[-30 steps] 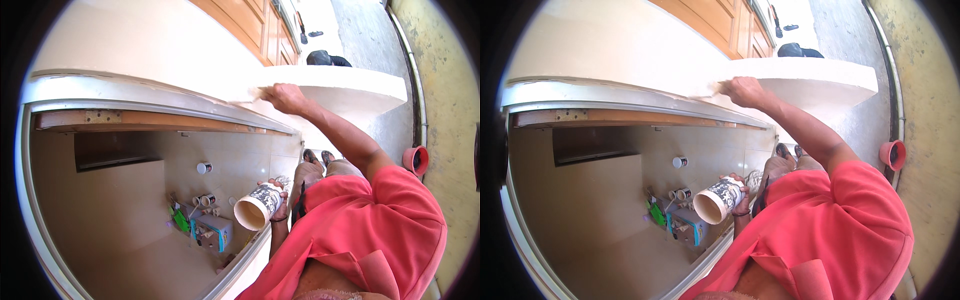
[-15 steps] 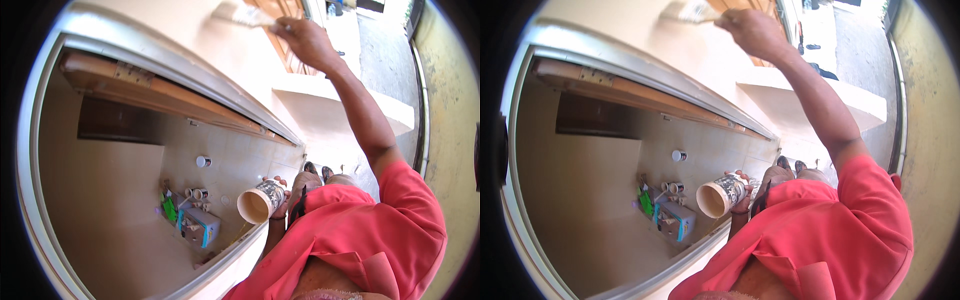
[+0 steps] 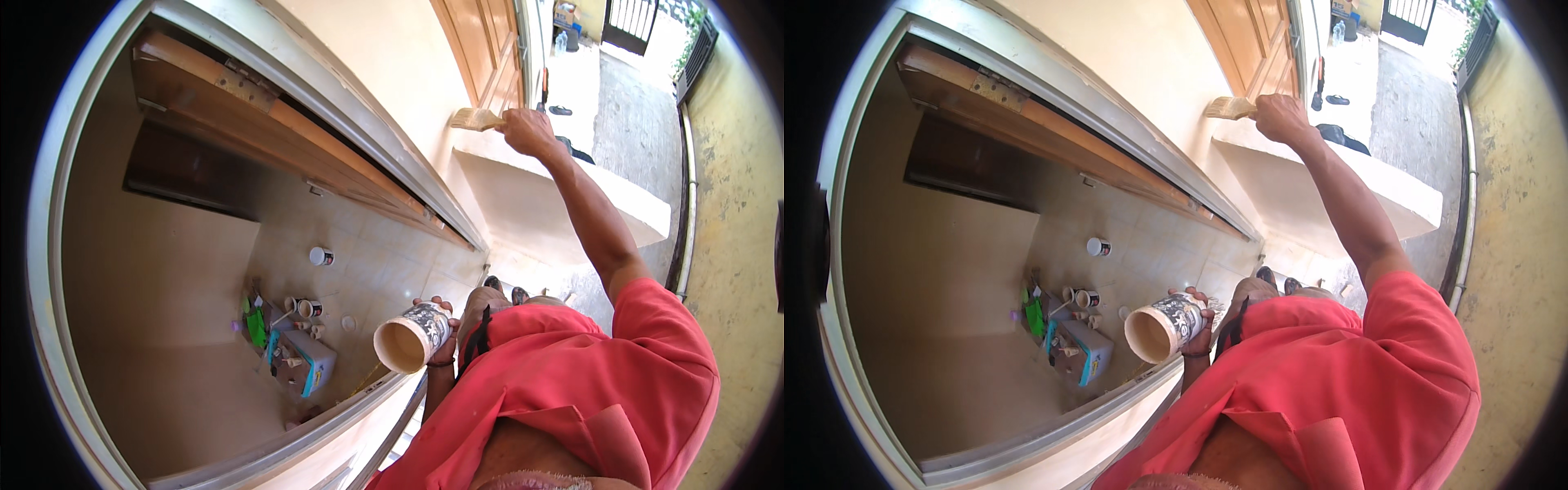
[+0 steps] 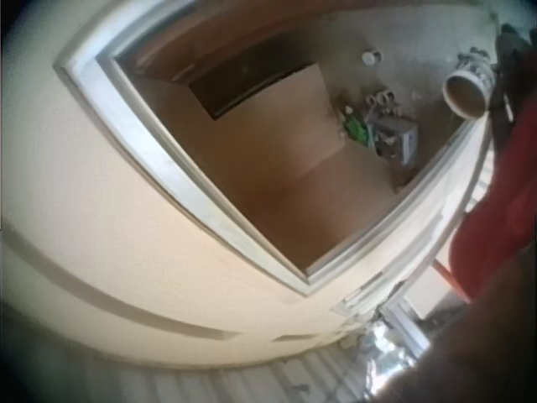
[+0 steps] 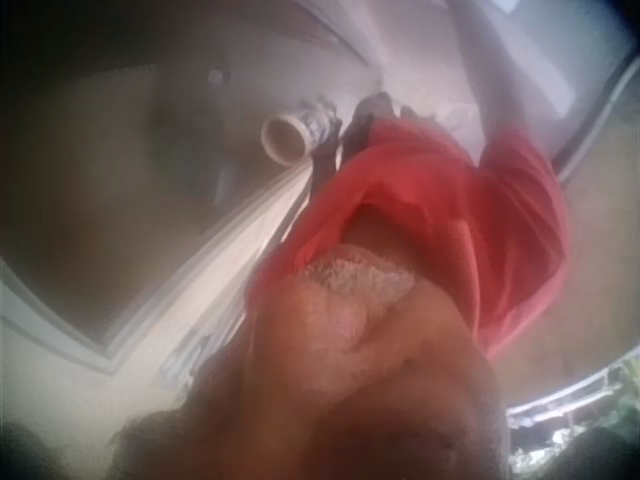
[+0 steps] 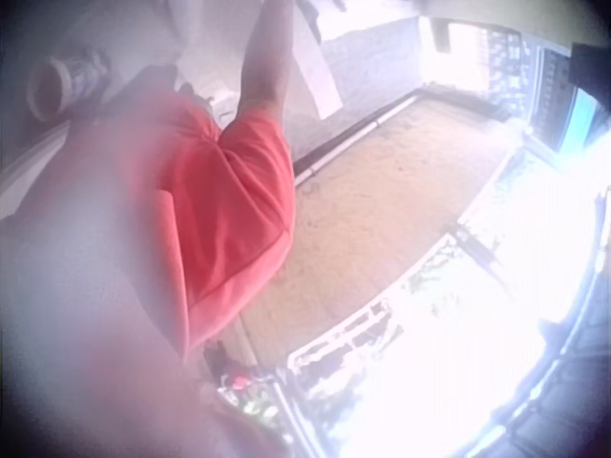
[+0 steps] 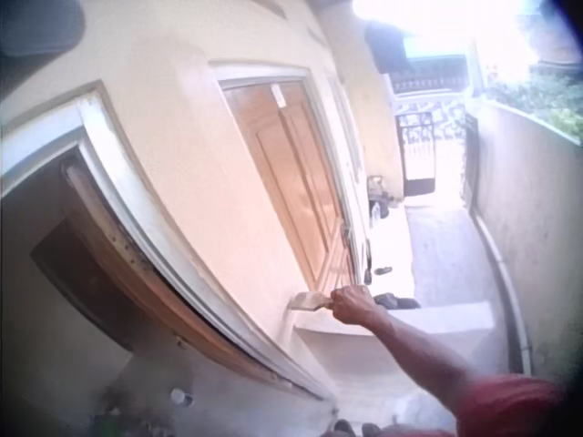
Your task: The person paints the exterior wall and door frame using a paintbrush and a small container of beige paint. They repeatedly dip the brush into the container and apply paint to the wall surface and the frame around the door.
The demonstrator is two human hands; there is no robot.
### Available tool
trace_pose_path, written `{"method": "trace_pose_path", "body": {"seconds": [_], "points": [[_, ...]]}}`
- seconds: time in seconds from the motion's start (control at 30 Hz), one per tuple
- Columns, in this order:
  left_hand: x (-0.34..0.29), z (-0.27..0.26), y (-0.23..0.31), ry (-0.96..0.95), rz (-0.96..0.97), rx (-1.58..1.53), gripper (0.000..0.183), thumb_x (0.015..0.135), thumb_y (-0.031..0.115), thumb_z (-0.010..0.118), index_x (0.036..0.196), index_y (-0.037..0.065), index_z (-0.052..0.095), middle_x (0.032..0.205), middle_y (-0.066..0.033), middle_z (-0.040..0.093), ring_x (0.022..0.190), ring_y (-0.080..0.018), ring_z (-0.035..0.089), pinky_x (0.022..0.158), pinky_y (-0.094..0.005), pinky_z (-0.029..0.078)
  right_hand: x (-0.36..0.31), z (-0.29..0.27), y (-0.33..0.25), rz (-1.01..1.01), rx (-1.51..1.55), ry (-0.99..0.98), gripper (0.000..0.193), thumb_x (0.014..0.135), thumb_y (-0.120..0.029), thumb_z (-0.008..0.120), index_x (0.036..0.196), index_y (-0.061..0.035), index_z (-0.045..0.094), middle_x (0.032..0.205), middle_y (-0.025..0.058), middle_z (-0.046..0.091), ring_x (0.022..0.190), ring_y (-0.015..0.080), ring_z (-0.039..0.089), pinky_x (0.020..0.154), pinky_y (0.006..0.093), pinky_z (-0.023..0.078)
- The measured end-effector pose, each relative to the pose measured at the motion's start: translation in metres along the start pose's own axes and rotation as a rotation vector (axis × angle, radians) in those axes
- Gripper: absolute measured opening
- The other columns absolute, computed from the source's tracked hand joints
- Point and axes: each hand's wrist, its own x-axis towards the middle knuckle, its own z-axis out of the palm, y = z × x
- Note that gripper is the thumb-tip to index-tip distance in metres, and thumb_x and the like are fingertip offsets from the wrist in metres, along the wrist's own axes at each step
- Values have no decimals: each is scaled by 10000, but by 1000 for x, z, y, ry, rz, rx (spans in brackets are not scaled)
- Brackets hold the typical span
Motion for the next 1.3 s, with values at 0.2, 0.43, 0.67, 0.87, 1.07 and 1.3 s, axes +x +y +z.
{"method": "trace_pose_path", "body": {"seconds": [0.2, 0.43, 0.67, 0.87, 1.07, 1.3], "points": [[-6, 2, 1, 25, 14, 24, 468, 1031, 410, 601, 1480, 275, 600, 1491, -152, 503, 1399, -358, 461, 1006, -591, 495, 21, -95, -41, 10, 483, 394, 443, 1096, -436, 579, 1198, -39, 747, 883, 134, 771, 800, 274, 740, 701, 469, 533], [-6, 17, -5, 50, -14, -13, 467, 1034, 402, 603, 1482, 268, 598, 1487, -160, 501, 1397, -369, 461, 1012, -591, 495, 28, -41, -47, -89, 545, 186, 382, 1065, -424, 594, 1106, -76, 747, 965, 210, 755, 941, 416, 718, 823, 517, 541], [-2, 19, 0, 38, -47, 39, 454, 1035, 408, 593, 1468, 271, 612, 1482, -144, 514, 1393, -366, 469, 1011, -591, 488, -22, -13, -5, 78, 646, 71, 347, 1006, -284, 712, 1017, 61, 675, 880, 266, 725, 824, 407, 721, 773, 508, 548], [-2, 17, 1, 65, -31, 22, 457, 1031, 411, 586, 1469, 285, 617, 1488, -144, 523, 1397, -350, 470, 1005, -587, 488, 10, -108, -29, 41, 551, 364, 462, 1129, -418, 523, 1138, 6, 706, 762, 109, 676, 672, 200, 656, 619, 410, 511], [-2, 14, -1, 49, -27, 12, 471, 1015, 388, 638, 1463, 246, 612, 1490, -163, 513, 1397, -374, 472, 1002, -580, 503, 69, -152, -66, -228, 660, 759, 447, 1132, -379, 527, 1313, -6, 695, 789, 143, 690, 689, 225, 652, 646, 401, 513], [-6, 12, -4, 59, 13, -3, 453, 1032, 390, 613, 1461, 246, 613, 1488, -167, 508, 1392, -380, 475, 1006, -590, 500, 46, -81, -56, -278, 634, 403, 291, 1098, -237, 583, 961, 16, 627, 811, 245, 682, 730, 411, 654, 703, 508, 492]]}}
